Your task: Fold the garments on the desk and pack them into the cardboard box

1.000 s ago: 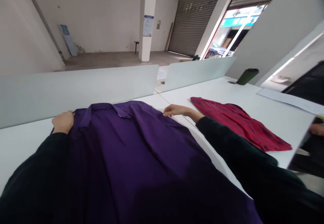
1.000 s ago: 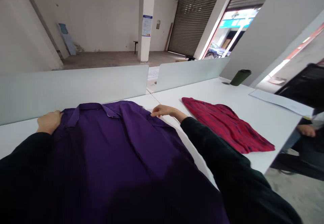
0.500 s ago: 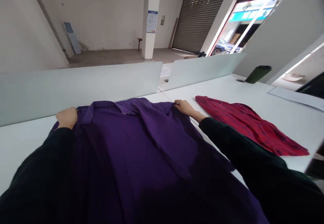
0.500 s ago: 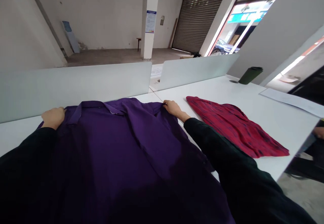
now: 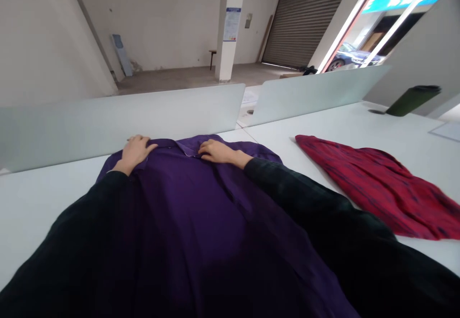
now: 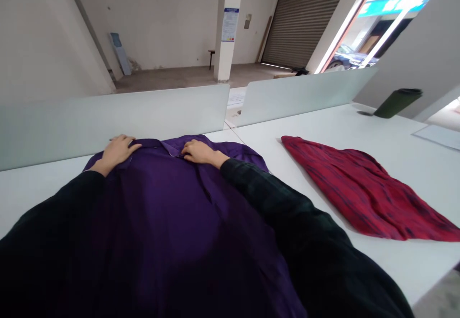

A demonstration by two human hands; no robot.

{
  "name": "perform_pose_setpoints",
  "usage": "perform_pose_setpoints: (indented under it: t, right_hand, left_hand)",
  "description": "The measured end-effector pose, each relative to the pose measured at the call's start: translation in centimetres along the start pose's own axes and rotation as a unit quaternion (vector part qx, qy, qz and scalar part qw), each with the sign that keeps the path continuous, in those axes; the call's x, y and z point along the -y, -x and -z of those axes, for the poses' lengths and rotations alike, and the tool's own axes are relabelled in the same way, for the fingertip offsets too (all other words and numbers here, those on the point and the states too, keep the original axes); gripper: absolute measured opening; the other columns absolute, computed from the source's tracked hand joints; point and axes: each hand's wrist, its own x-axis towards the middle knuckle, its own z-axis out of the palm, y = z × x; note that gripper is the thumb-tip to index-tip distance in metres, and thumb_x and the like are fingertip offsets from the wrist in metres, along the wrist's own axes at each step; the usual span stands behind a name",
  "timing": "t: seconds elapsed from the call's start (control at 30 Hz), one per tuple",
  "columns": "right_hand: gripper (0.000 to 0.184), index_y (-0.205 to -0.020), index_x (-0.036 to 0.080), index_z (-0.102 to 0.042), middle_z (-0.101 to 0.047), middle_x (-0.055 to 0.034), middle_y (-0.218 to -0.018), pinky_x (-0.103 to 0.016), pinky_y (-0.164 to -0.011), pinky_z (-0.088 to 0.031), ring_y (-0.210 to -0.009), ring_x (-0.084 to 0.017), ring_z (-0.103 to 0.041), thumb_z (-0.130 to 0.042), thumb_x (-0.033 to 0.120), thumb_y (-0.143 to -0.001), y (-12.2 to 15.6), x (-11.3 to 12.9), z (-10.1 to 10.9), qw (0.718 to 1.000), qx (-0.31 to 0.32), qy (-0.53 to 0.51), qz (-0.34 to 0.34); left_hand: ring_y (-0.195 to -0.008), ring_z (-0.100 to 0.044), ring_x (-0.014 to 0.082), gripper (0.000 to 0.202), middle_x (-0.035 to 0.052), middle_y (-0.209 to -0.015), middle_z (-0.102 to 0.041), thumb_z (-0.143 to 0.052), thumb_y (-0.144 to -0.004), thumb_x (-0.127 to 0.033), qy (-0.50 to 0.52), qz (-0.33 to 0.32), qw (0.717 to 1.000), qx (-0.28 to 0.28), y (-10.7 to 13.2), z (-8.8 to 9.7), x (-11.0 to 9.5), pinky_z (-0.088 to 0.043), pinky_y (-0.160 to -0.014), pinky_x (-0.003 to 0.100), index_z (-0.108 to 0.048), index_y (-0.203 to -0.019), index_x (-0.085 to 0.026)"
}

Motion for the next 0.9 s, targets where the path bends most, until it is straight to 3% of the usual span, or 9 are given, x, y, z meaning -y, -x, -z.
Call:
perform_pose_setpoints:
  t: [0.1, 0.23, 0.33, 0.4, 0.5, 0.6, 0.67, 0.77, 0.9]
  right_hand:
    - [0.040, -0.132, 0.020, -0.059, -0.053, -0.0105, -0.142, -0.053, -0.104, -0.038, -0.127, -0.032, -0.048, -0.051, 0.025, -0.094, -2.5, 1.3, -1.2, 0.998, 0.044, 0.036, -0.038]
    - [0.042, -0.136, 0.023, -0.055, -0.049, -0.0106, -0.146, -0.067, -0.108, -0.027, -0.130, -0.035, -0.044, -0.042, 0.018, -0.096, -3.2, 1.8, -1.6, 0.989, 0.042, 0.056, -0.132]
    - [0.046, -0.138, 0.021, -0.052, -0.043, -0.0133, -0.150, -0.069, -0.109, -0.024, -0.134, -0.036, -0.040, -0.051, 0.019, -0.093, -1.8, 2.9, -1.2, 0.991, 0.015, 0.050, -0.122]
    - [0.047, -0.137, 0.019, -0.053, -0.044, -0.0144, -0.149, -0.065, -0.109, -0.029, -0.134, -0.035, -0.042, -0.056, 0.020, -0.090, -0.1, 4.3, -0.9, 0.996, -0.024, 0.037, -0.077]
    - [0.035, -0.125, 0.014, -0.062, -0.058, -0.0142, -0.134, -0.046, -0.106, -0.041, -0.122, -0.027, -0.055, -0.055, 0.020, -0.091, 2.5, 6.7, -0.8, 0.999, -0.040, -0.026, 0.015]
    - [0.028, -0.114, 0.013, -0.069, -0.069, -0.0108, -0.116, -0.032, -0.096, -0.048, -0.107, -0.022, -0.065, -0.053, 0.018, -0.091, 4.2, 9.3, -1.1, 0.995, -0.009, -0.089, 0.045]
    - [0.026, -0.109, 0.016, -0.071, -0.072, -0.0082, -0.108, -0.029, -0.090, -0.049, -0.098, -0.020, -0.068, -0.054, 0.018, -0.091, 4.4, 10.9, -1.4, 0.993, 0.004, -0.109, 0.036]
    - [0.023, -0.103, 0.017, -0.074, -0.074, -0.0061, -0.099, -0.026, -0.084, -0.047, -0.092, -0.019, -0.068, -0.055, 0.017, -0.089, 3.7, 13.2, -1.5, 0.991, 0.013, -0.129, 0.035]
    - [0.020, -0.092, 0.015, -0.074, -0.073, -0.0046, -0.088, -0.022, -0.074, -0.044, -0.079, -0.014, -0.066, -0.055, 0.015, -0.088, 1.3, 16.0, -1.0, 0.986, 0.023, -0.159, 0.051]
  left_hand:
    - [-0.114, -0.057, 0.0326, 0.040, 0.0185, -0.123, -0.060, -0.044, -0.092, -0.032, 0.032, 0.021, 0.998, 0.041, -1.2, -0.7, -0.9, -0.044, -0.095, 0.041, -0.062, -0.122, -0.014]
    - [-0.117, -0.055, 0.0307, 0.042, 0.0229, -0.120, -0.059, -0.038, -0.092, -0.024, 0.051, 0.083, 0.995, 0.024, -2.1, -0.7, -1.0, -0.042, -0.100, 0.039, -0.057, -0.124, -0.006]
    - [-0.121, -0.053, 0.0261, 0.054, 0.0205, -0.127, -0.055, -0.046, -0.092, -0.033, 0.095, 0.086, 0.992, 0.017, -0.8, 0.2, -0.8, -0.040, -0.105, 0.035, -0.044, -0.139, -0.007]
    - [-0.120, -0.053, 0.0247, 0.060, 0.0193, -0.131, -0.052, -0.050, -0.090, -0.037, 0.139, 0.061, 0.988, 0.021, 1.7, 1.2, -0.5, -0.039, -0.106, 0.034, -0.041, -0.142, -0.008]
    - [-0.118, -0.054, 0.0251, 0.052, 0.0167, -0.128, -0.055, -0.051, -0.088, -0.036, 0.172, -0.017, 0.984, 0.049, 8.0, 3.0, 0.3, -0.039, -0.106, 0.037, -0.052, -0.132, -0.009]
    - [-0.119, -0.053, 0.0257, 0.046, 0.0137, -0.124, -0.058, -0.048, -0.087, -0.039, 0.171, -0.070, 0.980, 0.074, 16.7, 5.3, 1.0, -0.039, -0.107, 0.041, -0.058, -0.124, -0.013]
    - [-0.113, -0.057, 0.0263, 0.047, 0.0129, -0.124, -0.059, -0.047, -0.088, -0.045, 0.171, -0.044, 0.981, 0.081, 23.1, 7.1, 1.2, -0.042, -0.104, 0.043, -0.059, -0.122, -0.016]
    - [-0.092, -0.063, 0.0235, 0.045, 0.0098, -0.110, -0.064, -0.047, -0.087, -0.050, 0.207, 0.045, 0.974, 0.080, 32.3, 9.9, 0.3, -0.051, -0.090, 0.041, -0.062, -0.115, -0.018]
    - [-0.084, -0.065, 0.0207, 0.035, 0.0049, -0.093, -0.066, -0.047, -0.089, -0.048, 0.255, 0.113, 0.956, 0.091, 42.8, 11.7, -3.3, -0.052, -0.078, 0.034, -0.068, -0.099, -0.023]
